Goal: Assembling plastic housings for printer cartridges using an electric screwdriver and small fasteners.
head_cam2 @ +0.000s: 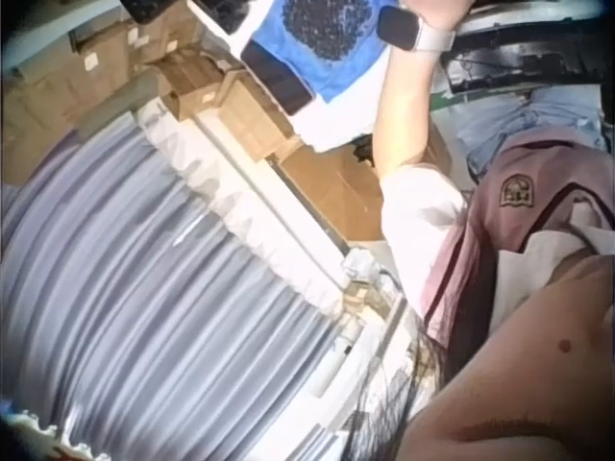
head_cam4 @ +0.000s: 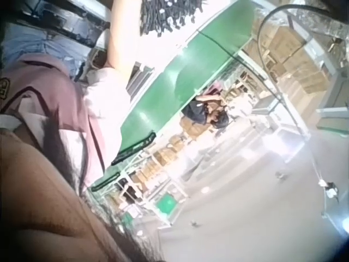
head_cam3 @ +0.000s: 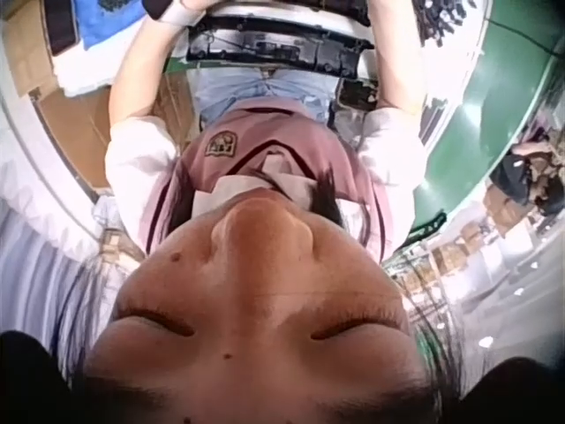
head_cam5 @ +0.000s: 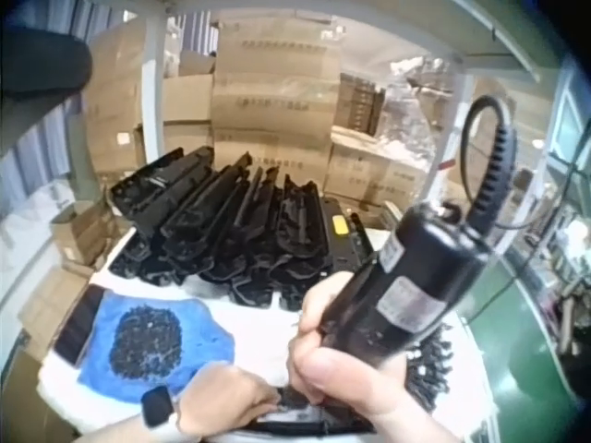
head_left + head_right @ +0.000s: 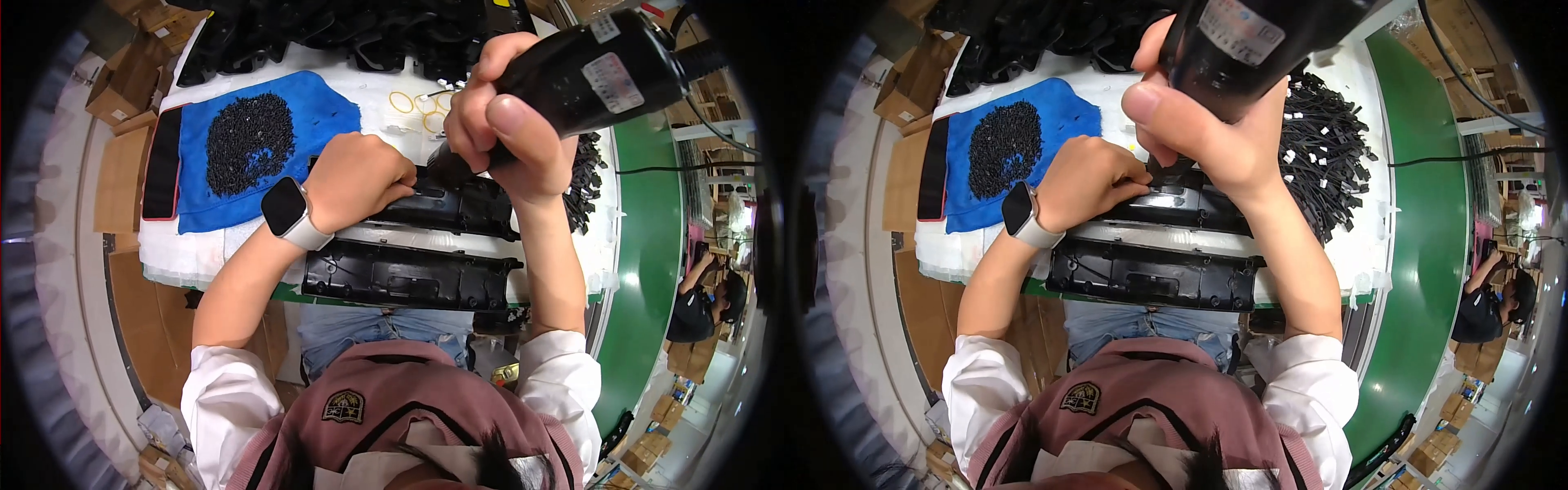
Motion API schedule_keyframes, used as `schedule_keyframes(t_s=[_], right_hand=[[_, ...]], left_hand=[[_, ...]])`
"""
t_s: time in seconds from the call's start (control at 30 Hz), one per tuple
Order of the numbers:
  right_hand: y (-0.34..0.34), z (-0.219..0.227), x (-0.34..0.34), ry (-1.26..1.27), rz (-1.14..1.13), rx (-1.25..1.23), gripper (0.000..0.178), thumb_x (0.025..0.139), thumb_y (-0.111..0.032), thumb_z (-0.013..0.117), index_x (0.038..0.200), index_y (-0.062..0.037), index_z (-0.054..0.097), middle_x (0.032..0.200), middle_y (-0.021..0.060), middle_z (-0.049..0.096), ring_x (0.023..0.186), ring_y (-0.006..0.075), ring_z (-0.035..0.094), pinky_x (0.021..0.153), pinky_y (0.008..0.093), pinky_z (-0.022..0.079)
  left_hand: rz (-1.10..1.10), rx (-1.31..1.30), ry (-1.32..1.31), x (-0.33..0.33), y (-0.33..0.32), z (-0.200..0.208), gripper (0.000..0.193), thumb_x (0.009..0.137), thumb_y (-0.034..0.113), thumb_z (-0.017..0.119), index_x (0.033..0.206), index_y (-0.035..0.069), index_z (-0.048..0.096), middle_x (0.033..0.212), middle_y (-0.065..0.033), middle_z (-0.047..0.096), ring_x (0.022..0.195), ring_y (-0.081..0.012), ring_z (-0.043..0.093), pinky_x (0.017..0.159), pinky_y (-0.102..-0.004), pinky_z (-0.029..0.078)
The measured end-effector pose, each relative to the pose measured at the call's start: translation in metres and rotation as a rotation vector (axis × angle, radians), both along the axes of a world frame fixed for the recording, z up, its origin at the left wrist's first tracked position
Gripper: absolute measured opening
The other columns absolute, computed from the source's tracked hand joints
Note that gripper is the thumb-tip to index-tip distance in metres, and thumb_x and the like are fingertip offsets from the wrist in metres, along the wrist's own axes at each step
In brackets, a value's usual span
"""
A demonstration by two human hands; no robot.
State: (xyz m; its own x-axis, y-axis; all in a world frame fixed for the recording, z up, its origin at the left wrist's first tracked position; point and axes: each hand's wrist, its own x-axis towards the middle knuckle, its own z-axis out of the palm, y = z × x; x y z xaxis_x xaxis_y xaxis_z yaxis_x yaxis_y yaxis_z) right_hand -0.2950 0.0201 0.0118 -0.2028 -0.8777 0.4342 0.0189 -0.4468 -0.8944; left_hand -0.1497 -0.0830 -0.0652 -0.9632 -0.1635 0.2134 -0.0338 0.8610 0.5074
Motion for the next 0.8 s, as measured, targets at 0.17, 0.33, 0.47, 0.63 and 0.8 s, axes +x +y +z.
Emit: schedule_keyframes(t_s=[0.17, 0.33, 0.47, 0.63, 0.8], right_hand=[[-0.009, -0.013, 0.000, 0.012, 0.008, 0.031, 0.031, 0.082, -0.017, 0.058, 0.103, -0.0015, 0.041, 0.054, 0.0038, 0.040, 0.039, 0.0118, 0.033, 0.038, 0.0256, 0.031], [-0.011, -0.018, 0.001, -0.289, 0.054, -0.021, 0.025, 0.073, -0.001, 0.072, 0.093, 0.0032, 0.056, 0.063, 0.0038, 0.058, 0.047, 0.0081, 0.052, 0.043, 0.0207, 0.040], [-0.012, -0.017, 0.004, 0.049, 0.003, 0.060, 0.025, 0.079, -0.013, 0.060, 0.095, -0.0026, 0.043, 0.055, 0.0044, 0.042, 0.039, 0.0114, 0.036, 0.039, 0.0245, 0.032], [-0.017, -0.018, 0.005, 0.044, -0.018, 0.107, 0.023, 0.078, -0.011, 0.060, 0.092, -0.0032, 0.044, 0.055, 0.0053, 0.044, 0.039, 0.0115, 0.037, 0.040, 0.0241, 0.033], [-0.017, -0.019, 0.002, 0.045, -0.007, 0.095, 0.021, 0.079, -0.010, 0.061, 0.090, -0.0026, 0.045, 0.056, 0.0057, 0.046, 0.040, 0.0118, 0.040, 0.040, 0.0243, 0.034]], left_hand=[[-0.021, -0.002, -0.040, 0.000, -0.002, -0.001, 0.008, 0.075, 0.014, 0.071, 0.077, 0.006, 0.070, 0.074, -0.0090, 0.067, 0.067, -0.0294, 0.064, 0.058, -0.0383, 0.048], [-0.020, 0.002, -0.078, 0.000, -0.001, 0.001, 0.008, 0.075, 0.013, 0.070, 0.077, 0.006, 0.070, 0.074, -0.0090, 0.067, 0.068, -0.0294, 0.064, 0.059, -0.0386, 0.047], [0.000, 0.032, 0.022, 0.001, 0.000, -0.008, 0.007, 0.075, 0.016, 0.069, 0.073, 0.009, 0.069, 0.065, -0.0120, 0.063, 0.064, -0.0325, 0.062, 0.059, -0.0419, 0.048], [0.002, 0.029, 0.048, -0.002, -0.001, -0.013, 0.007, 0.074, 0.016, 0.070, 0.073, 0.009, 0.070, 0.065, -0.0119, 0.063, 0.064, -0.0322, 0.062, 0.059, -0.0415, 0.049], [0.014, 0.020, 0.042, -0.002, -0.001, -0.008, 0.007, 0.074, 0.017, 0.070, 0.075, 0.010, 0.071, 0.067, -0.0114, 0.065, 0.064, -0.0320, 0.063, 0.060, -0.0407, 0.049]])
